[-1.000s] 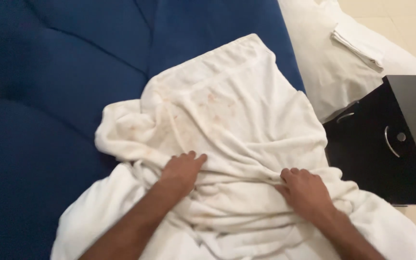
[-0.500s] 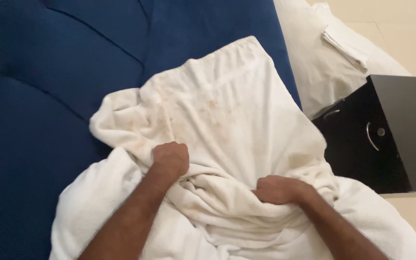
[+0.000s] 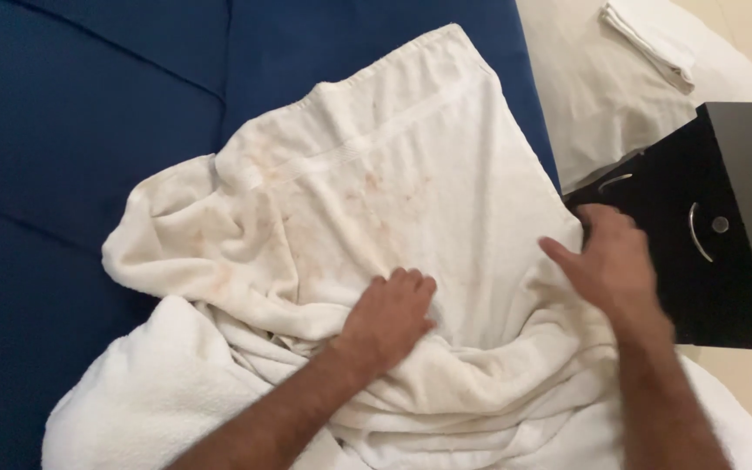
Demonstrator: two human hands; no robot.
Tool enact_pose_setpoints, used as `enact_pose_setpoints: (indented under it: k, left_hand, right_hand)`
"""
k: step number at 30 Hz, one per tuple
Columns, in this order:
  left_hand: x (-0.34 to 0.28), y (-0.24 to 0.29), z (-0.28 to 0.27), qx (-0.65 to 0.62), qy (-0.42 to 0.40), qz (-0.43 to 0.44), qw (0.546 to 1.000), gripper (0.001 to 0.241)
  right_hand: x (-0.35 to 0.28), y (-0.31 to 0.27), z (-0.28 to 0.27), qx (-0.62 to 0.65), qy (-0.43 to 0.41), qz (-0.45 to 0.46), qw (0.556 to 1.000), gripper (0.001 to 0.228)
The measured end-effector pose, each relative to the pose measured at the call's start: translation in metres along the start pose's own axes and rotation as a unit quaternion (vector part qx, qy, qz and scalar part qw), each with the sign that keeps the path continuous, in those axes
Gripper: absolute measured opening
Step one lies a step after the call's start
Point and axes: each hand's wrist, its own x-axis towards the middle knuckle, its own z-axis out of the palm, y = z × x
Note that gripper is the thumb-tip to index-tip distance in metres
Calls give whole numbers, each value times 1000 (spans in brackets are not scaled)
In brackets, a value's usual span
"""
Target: The person folds a white towel on a bed. They smooth the towel with both hands, fold it in half lengthwise, and then fold it again to create a smaller rectangle.
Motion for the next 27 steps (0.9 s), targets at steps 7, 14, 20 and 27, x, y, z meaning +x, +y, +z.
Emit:
enact_pose_setpoints:
  k: [7,14,20,27]
  left_hand:
    - [-4,15,-2,-101,-118,93,984,26]
    - [-18,24,4,-149,-196,77,966,26]
    - [-21,17,11,-216,-230,18,949,31]
    - [-2,26,-7,-165,-214,-117,956,27]
  right_hand:
    - [-2,15,-32,12,-184,233,955,55]
    - [19,114,-21,2,-126,276,953,40]
    - [42,130,13,-117,-162,332,922,41]
    - [-7,17,-5,-88,31,83,992,51]
